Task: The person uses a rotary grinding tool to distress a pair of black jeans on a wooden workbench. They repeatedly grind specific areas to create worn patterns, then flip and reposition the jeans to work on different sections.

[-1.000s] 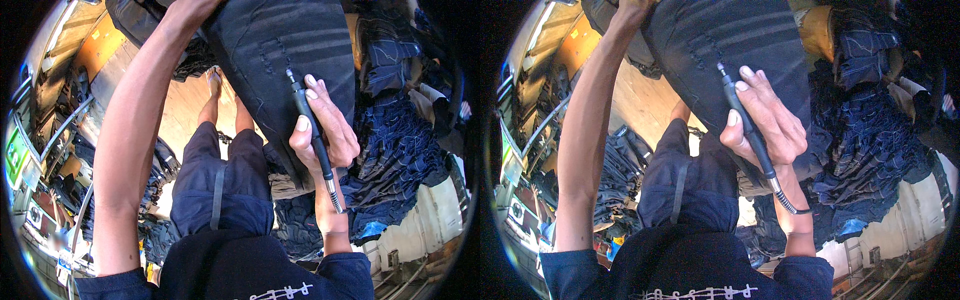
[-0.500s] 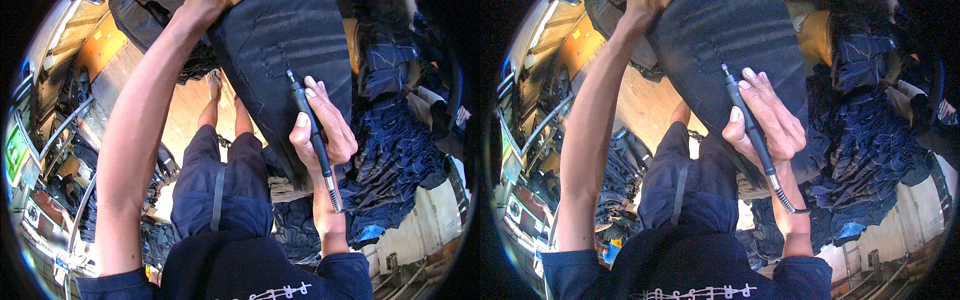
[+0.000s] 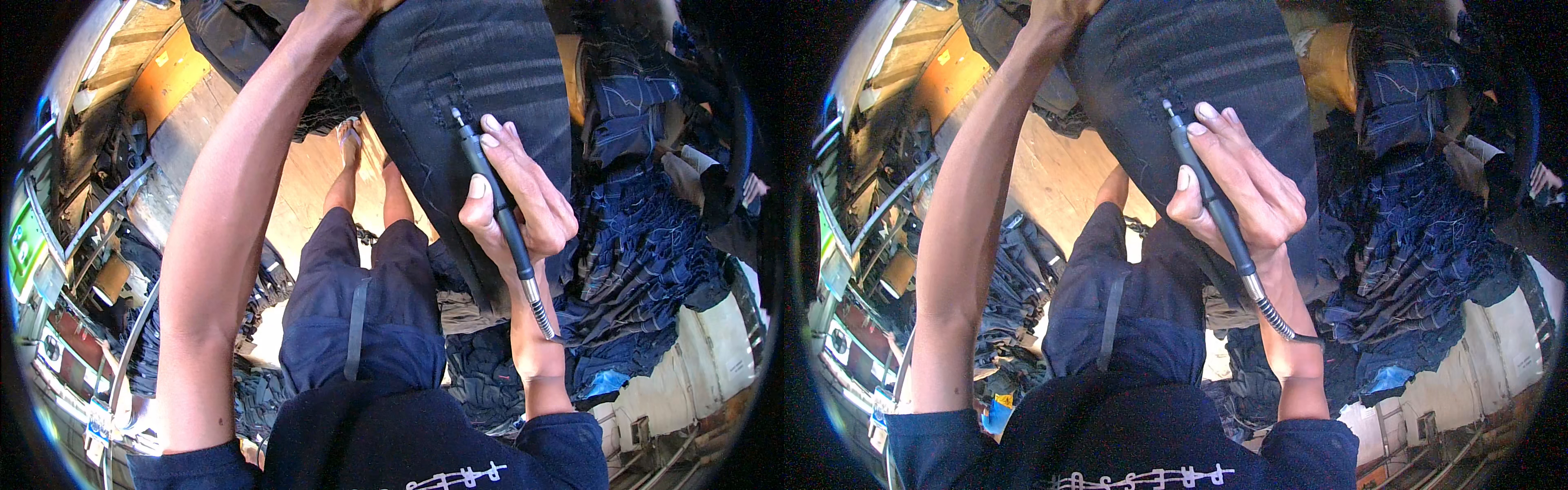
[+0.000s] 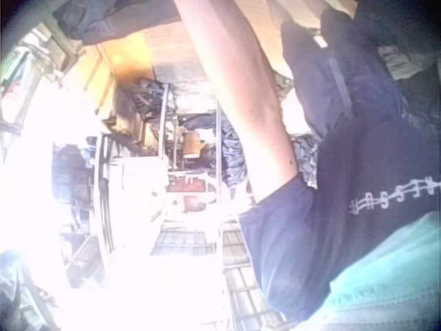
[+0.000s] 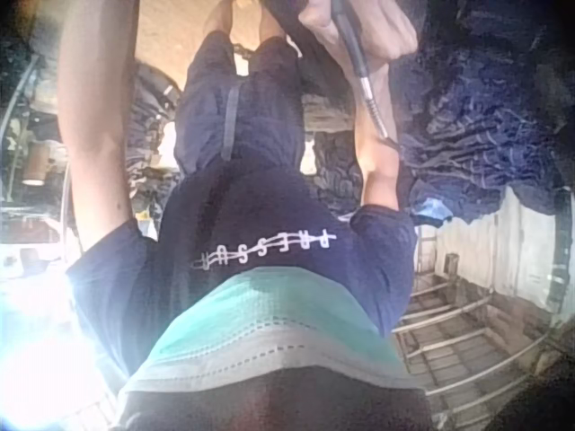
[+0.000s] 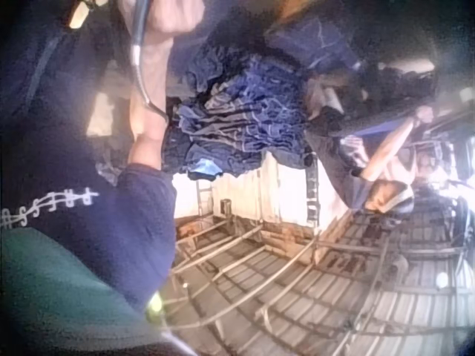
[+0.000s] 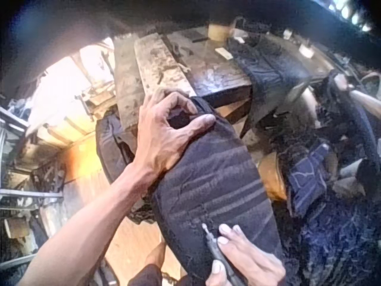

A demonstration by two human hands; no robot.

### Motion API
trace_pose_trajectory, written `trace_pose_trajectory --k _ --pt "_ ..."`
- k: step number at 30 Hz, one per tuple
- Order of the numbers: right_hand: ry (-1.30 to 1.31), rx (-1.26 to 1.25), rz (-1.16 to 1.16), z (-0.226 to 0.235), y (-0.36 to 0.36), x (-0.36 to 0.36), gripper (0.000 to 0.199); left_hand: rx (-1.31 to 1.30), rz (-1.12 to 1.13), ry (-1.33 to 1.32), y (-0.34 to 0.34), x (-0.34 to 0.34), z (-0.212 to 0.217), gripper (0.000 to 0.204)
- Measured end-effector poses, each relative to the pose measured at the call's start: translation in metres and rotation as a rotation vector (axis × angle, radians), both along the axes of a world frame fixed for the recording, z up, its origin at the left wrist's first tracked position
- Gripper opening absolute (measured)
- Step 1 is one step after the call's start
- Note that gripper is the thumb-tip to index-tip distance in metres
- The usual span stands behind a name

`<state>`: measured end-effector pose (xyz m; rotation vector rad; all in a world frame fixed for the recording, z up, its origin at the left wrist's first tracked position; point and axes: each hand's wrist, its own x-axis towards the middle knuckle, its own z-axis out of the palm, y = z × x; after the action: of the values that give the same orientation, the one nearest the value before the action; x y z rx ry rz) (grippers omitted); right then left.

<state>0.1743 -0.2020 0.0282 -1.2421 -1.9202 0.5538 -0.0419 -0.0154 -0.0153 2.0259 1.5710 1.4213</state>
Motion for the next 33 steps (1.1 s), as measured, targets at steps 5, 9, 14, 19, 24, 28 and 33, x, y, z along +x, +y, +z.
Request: trace_pose_trajectory --k 5,9,14,19,24,28,33 --pt "0.002 -0.024 0.005 0.001 -0.009 0.003 0.033 0.009 0.008 0.019 -0.001 0.000 0.002 0.034" --pt "-0.004 0.003 -0.005 0.000 -0.014 0.007 0.032 -0.004 -0.011 0.013 0.000 0.000 0.002 0.034" --pt "0.005 -0.003 -0.006 0.003 -0.021 0.011 0.033 0.031 -0.004 0.034 0.000 0.000 0.002 0.034" --pt "0.067 0.017 -0.023 0.002 -0.008 0.007 0.032 0.015 -0.002 0.015 -0.001 0.000 0.004 0.033" --pt "0.019 0.014 0.031 -0.003 0.011 0.000 0.031 0.013 -0.010 0.016 -0.001 0.000 0.005 0.032" --pt "0.004 0.032 0.009 -0.001 0.012 -0.003 0.032 0.024 -0.004 0.002 -0.002 0.000 0.002 0.032" --pt "-0.050 0.018 -0.054 0.001 0.010 -0.001 0.032 0.044 -0.018 0.007 0.000 -0.001 0.000 0.032"
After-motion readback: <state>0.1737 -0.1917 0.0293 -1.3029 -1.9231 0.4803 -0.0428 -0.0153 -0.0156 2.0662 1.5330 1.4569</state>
